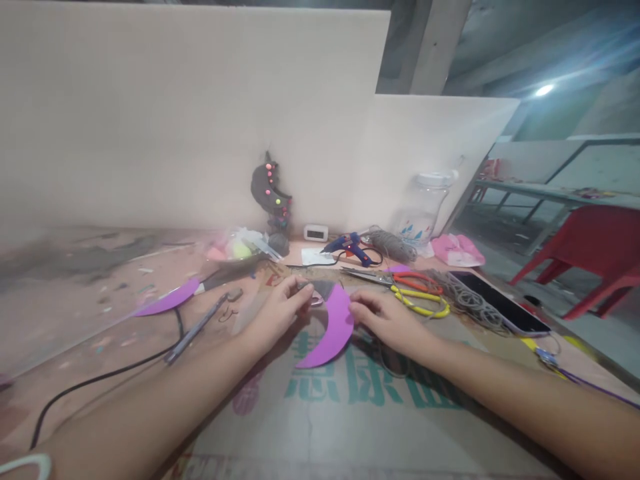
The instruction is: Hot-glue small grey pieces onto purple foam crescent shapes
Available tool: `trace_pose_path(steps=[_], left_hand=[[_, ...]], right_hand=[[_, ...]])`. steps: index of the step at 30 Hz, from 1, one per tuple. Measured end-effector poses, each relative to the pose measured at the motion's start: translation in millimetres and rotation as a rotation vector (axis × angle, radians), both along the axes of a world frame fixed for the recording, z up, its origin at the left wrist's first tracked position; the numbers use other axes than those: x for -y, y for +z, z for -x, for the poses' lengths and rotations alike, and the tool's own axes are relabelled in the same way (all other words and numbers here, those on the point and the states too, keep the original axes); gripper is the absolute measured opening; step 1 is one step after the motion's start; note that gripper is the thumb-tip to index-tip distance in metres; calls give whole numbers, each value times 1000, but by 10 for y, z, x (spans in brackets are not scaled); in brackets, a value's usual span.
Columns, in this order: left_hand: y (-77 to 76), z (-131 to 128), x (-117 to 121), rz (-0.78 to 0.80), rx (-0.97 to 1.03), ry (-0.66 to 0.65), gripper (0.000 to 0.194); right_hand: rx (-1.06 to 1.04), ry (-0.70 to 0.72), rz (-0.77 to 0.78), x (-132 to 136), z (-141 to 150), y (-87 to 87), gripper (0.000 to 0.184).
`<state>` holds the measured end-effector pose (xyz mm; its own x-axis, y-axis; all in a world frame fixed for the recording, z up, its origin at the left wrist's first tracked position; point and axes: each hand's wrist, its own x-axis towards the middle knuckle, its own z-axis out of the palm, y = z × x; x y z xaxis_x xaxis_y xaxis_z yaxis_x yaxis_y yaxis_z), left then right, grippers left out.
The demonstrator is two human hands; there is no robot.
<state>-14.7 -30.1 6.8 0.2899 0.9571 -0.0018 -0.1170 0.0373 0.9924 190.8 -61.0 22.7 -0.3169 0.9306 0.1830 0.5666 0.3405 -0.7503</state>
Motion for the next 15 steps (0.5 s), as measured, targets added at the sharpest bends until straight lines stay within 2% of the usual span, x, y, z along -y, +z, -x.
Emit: trace_pose_path(steps=[5,9,15], left_hand=[[-51,14,-63,-115,-114,-70,29],[-53,13,-55,-190,-181,-48,26],[-54,22,-21,-282,-308,-112,28]], right_hand=[[26,33,18,-26,25,-93,26],[15,57,2,-49,-47,-105,34],[44,66,-19,-47,-80,-125,33]])
